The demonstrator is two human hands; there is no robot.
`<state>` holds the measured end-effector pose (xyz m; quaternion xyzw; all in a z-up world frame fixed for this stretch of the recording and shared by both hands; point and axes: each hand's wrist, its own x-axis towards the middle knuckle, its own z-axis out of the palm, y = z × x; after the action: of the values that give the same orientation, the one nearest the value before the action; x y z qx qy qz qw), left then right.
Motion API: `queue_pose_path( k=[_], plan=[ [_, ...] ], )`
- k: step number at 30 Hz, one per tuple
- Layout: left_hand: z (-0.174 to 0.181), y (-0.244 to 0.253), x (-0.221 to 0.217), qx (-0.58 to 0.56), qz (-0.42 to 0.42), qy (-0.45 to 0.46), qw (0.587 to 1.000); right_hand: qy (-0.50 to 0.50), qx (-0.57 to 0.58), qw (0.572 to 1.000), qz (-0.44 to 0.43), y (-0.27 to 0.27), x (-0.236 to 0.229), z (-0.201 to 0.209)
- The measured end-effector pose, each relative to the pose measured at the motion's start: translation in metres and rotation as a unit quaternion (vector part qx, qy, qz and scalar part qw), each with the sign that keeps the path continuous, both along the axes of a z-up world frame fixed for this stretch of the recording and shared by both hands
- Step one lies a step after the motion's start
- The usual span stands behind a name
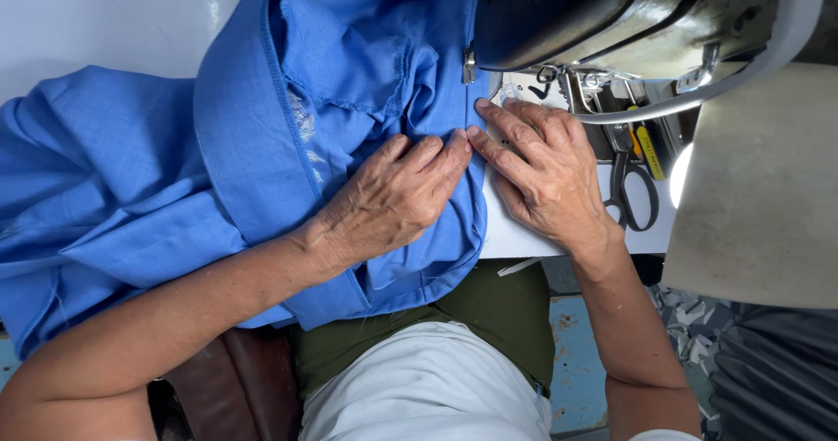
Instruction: A worker sews blue fabric panels using an industrial sewing machine, measures dimensions with a ruler, marks the fabric with a pencil, and trims edges with scissors.
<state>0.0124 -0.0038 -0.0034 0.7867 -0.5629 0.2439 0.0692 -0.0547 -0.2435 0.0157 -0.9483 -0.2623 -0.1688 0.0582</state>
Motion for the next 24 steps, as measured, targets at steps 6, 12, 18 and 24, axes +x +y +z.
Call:
queue_pose_path(
  k=[6, 12, 18, 24],
  plan=[
    [-0.002, -0.004, 0.010, -0.001, 0.003, -0.001, 1.000, 0.013, -0.009, 1.000, -0.026, -0.005, 0.000, -0.007],
    [0.002, -0.007, 0.021, 0.008, 0.013, -0.016, 1.000, 0.060, 0.016, 0.998, -0.032, -0.009, 0.006, -0.013],
    [0.001, -0.011, 0.032, -0.016, 0.009, 0.006, 1.000, 0.065, 0.027, 0.996, -0.058, -0.007, 0.011, -0.013],
    [-0.002, -0.015, 0.040, -0.039, 0.014, 0.020, 0.999, 0.107, 0.042, 0.991, -0.070, -0.013, 0.013, -0.024]
  ],
)
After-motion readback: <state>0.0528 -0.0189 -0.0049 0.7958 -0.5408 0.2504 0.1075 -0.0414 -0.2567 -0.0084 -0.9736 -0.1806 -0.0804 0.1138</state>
